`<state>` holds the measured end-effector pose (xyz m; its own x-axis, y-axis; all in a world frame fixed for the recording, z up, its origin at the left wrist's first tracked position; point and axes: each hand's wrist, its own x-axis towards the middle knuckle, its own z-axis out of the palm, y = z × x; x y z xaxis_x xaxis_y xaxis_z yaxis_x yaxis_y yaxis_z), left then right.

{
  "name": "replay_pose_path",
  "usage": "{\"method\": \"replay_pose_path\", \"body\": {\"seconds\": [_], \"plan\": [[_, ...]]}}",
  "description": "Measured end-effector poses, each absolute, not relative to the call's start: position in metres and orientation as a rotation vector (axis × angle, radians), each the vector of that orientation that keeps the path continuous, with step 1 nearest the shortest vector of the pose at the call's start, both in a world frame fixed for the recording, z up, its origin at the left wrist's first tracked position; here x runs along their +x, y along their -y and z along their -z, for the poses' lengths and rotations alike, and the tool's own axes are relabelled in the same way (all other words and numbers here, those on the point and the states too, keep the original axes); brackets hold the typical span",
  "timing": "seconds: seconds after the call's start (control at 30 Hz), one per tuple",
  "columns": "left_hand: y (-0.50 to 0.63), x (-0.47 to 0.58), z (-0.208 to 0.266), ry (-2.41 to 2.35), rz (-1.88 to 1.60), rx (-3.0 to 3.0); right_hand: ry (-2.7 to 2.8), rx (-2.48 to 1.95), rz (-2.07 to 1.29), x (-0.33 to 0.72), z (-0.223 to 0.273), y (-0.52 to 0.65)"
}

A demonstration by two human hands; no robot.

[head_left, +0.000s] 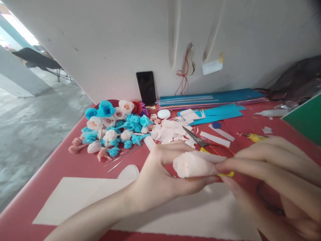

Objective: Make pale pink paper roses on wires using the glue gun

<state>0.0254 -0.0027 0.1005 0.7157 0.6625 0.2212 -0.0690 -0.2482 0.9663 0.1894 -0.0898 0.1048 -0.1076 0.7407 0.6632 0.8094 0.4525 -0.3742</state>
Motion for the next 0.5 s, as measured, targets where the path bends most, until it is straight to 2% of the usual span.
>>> {"method": "replay_pose_path", "body": {"seconds": [0.23, 0.5], "plan": [[-0.0001, 0.0274, -0.0969, -0.45, -0.723, 1.667, 1.857, -1.346, -0.096, 0.1901, -0.1021, 0.0892], [0.0036, 0.0277, -0.0982, -0.444, -0.684, 1.525, 1.891, -1.359, -0.026, 0.1937, -0.1062, 0.0924]]}}
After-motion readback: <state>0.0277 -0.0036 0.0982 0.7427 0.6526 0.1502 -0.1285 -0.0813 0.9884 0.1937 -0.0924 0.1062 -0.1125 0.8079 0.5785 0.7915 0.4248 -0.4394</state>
